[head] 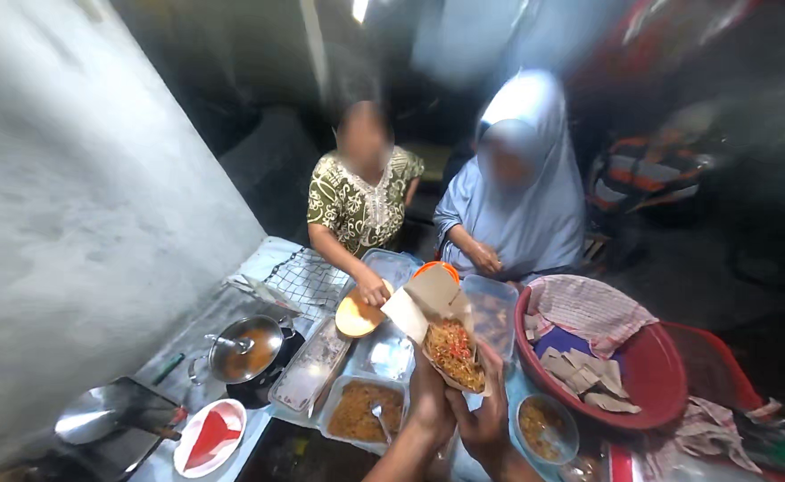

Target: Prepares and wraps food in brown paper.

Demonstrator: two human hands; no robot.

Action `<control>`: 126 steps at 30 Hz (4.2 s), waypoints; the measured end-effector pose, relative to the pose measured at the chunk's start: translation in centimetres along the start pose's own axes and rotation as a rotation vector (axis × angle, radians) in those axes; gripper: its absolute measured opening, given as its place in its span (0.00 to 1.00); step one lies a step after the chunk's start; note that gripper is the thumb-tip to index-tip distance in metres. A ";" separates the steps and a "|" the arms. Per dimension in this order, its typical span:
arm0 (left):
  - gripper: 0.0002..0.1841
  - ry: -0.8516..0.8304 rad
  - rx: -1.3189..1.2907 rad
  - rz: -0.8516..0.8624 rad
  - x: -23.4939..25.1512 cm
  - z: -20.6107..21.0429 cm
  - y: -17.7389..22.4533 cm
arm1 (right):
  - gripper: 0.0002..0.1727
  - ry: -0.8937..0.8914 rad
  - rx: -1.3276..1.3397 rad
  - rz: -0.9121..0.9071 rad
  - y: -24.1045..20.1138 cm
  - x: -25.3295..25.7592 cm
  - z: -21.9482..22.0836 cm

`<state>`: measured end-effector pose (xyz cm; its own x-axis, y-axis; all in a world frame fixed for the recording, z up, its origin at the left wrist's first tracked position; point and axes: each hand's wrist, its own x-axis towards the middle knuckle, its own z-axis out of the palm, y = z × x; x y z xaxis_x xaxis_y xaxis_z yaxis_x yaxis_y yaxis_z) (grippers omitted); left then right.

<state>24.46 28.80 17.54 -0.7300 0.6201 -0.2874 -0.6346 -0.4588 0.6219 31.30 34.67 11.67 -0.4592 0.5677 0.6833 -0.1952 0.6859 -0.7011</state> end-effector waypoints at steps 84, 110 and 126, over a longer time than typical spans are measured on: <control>0.21 -0.251 0.645 0.154 -11.4 -0.7 -8.6 | 0.17 0.199 -0.246 -0.502 -7.8 -5.0 -19.6; 0.34 -0.787 0.604 0.645 -10.5 3.6 -7.0 | 0.27 0.051 -0.153 -0.204 -7.3 1.2 -23.5; 0.34 -0.777 0.560 0.734 -10.5 2.2 -7.9 | 0.16 0.293 0.243 0.033 -6.9 0.8 -21.1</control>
<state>37.68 27.33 17.26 -0.4010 0.6331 0.6621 0.2062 -0.6418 0.7386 50.55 40.05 21.35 -0.2079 0.7183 0.6639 -0.4005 0.5567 -0.7277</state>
